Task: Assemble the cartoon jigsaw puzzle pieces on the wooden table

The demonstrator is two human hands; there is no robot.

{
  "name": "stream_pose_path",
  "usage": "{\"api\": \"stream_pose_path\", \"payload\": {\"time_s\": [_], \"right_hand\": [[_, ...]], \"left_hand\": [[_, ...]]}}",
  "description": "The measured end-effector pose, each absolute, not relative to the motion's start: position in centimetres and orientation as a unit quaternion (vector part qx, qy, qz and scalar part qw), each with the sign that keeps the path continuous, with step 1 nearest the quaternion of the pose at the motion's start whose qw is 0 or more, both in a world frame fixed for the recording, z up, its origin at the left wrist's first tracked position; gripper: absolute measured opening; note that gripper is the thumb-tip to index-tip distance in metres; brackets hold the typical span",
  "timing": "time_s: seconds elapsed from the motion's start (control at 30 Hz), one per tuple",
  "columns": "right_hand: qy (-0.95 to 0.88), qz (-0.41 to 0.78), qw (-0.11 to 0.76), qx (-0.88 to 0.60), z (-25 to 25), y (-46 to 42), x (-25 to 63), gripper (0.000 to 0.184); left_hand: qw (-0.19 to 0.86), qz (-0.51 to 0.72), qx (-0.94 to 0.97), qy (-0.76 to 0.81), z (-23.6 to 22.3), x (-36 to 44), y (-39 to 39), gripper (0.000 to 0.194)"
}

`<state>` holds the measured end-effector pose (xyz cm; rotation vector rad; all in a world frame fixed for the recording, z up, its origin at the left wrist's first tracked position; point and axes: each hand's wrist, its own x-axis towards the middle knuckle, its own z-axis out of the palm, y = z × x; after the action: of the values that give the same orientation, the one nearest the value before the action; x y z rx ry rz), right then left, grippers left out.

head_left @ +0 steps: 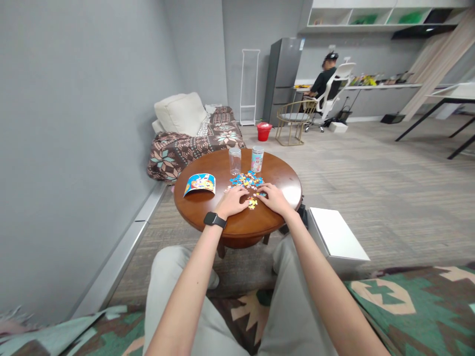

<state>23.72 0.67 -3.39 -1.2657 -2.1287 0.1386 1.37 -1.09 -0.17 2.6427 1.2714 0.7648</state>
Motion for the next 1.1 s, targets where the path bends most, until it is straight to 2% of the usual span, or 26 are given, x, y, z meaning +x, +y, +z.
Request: {"api": "stream_pose_path", "payload": {"time_s": [0.2,0.53,0.63,0.77,0.83,0.93,1.1], "right_hand": [[-0.814,0.075,0.334,-0.469,-3.5,0.8,23.8,0.015],[-0.813,0.093,0.375,-0.436,-2.7,0.4,23.8,0.011],[-0.789,0.145,0.407,-0.437,-2.3,0.1,23.6,0.011],[-0.743,0.250,0.448,-0.430,-1.7,0.0,23.0,0.016],[-0.743,0.297,0.437,-0.411,-1.2,0.4,22.5,0.018],[-0.758,0.362,0.377,-0.389,-0.5,1.5,21.4,0.019],[-0.774,0.354,0.351,-0.390,-0.2,3.6,20.5,0.020]], "left_hand": [[0.069,0.241,0.884,0.394,-0.2,1.3,-1.3,0.031],[0.079,0.262,0.875,0.399,-0.2,1.3,-1.0,0.019],[0.079,0.284,0.858,0.421,-0.1,1.3,-0.9,0.015],[0.081,0.308,0.819,0.477,0.0,1.1,-0.8,0.019],[0.082,0.309,0.808,0.496,0.1,1.0,-0.8,0.019],[0.088,0.309,0.794,0.515,0.3,0.9,-1.0,0.017],[0.102,0.312,0.784,0.527,0.6,1.0,-1.6,0.015]]}}
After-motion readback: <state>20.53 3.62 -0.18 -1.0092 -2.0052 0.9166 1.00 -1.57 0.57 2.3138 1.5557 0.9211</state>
